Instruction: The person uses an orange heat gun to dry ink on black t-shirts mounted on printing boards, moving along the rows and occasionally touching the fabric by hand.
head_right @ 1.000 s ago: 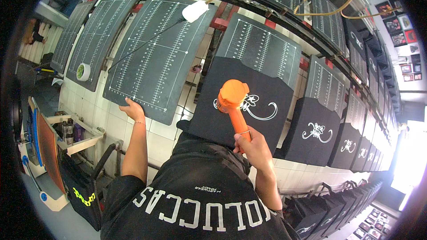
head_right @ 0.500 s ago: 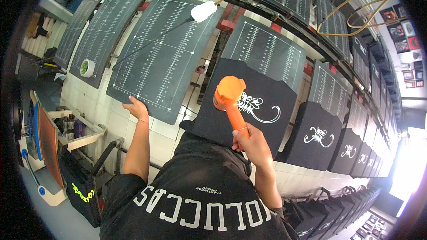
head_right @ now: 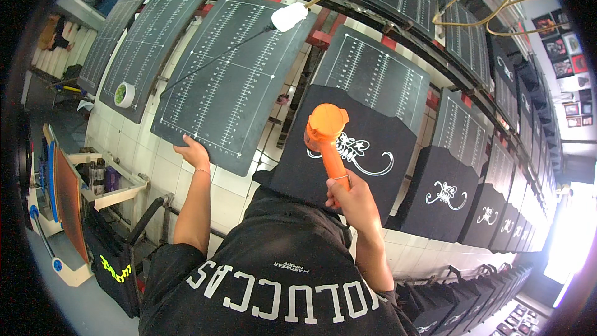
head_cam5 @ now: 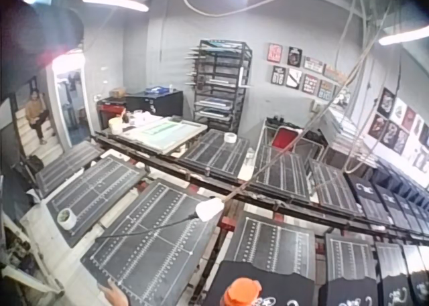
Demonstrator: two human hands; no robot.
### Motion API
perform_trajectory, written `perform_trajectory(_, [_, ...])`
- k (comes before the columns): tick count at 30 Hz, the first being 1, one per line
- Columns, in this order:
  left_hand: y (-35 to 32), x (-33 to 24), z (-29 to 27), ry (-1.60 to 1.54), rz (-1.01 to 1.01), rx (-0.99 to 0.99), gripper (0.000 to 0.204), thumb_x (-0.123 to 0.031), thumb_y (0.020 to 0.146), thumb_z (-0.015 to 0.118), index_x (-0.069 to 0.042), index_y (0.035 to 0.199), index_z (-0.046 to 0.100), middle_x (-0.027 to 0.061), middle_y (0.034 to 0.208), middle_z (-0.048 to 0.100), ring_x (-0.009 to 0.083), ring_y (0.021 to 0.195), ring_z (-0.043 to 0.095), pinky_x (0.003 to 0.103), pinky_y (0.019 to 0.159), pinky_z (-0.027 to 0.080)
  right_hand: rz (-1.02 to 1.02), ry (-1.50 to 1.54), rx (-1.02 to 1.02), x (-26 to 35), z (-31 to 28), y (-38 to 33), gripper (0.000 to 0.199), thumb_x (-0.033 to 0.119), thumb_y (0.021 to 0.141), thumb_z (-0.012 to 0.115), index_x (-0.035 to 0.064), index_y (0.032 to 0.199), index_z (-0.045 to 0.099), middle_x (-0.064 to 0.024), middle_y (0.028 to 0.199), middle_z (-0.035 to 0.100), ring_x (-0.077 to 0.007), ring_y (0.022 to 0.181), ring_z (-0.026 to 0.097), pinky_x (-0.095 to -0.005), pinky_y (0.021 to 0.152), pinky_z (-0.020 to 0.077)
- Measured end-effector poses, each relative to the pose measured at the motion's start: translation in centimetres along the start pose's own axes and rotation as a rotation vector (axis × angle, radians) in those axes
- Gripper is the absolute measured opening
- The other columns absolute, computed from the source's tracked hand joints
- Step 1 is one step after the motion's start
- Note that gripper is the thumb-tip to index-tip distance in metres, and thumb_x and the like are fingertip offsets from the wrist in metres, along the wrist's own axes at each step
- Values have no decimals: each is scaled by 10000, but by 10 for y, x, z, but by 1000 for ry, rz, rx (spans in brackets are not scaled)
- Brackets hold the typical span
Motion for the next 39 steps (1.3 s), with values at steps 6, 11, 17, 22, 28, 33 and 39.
perform_trajectory(6, [-5,-9,-1,39,-12,-15,712,-345,1004,417,126,1454,131,395,1396,361,495,1262,450,476,1069,387,18,-40,-21,1,-3,-6,253,196,939,608,-14,1075,572,-23,758,583,-88,616,585,-228,565,477])
perform_trajectory(11, [-3,-2,0,4,0,-2,717,-352,1003,419,123,1455,131,396,1399,357,496,1263,448,475,1071,389,-12,47,14,-4,-6,-3,238,186,948,599,-14,1074,566,-23,764,581,-91,619,588,-229,562,481])
perform_trajectory(17, [0,2,-1,34,-12,-28,725,-358,1001,423,139,1449,143,395,1405,350,492,1269,442,473,1082,376,-7,21,68,-3,-2,-1,256,201,950,602,-18,1076,563,-20,767,582,-86,628,590,-231,568,487])
perform_trajectory(22, [29,47,2,158,201,-141,737,-398,1003,421,156,1438,205,395,1432,316,492,1341,346,491,1141,282,13,-43,137,-6,-3,-11,289,214,946,612,-17,1114,567,-11,771,585,-77,634,589,-229,573,490])
perform_trajectory(28, [31,-20,0,420,687,-93,702,-318,948,551,45,1476,265,295,1506,288,452,1394,286,541,1136,245,-58,41,118,-24,-24,-28,343,282,955,611,-6,1127,543,-20,814,584,-84,658,589,-223,567,485])
perform_trajectory(33, [19,-136,37,539,883,130,710,-283,907,637,-65,1494,300,233,1510,326,446,1368,336,533,1123,283,-150,105,23,-43,-36,-28,363,350,960,594,2,1057,556,-19,819,595,-93,656,595,-238,569,489])
perform_trajectory(39, [87,-141,79,876,1219,651,290,-226,977,522,-5,1160,560,253,951,661,451,882,629,527,779,475,-67,-60,-348,-22,-52,-76,433,425,935,582,2,1029,591,-92,745,660,-195,667,680,-355,647,513])
Point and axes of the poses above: each hand's wrist, its own y-axis towards the middle knuckle, its own z-axis out of the palm, x = y × z, the point moved 1 cm from there along y, towards the middle knuckle
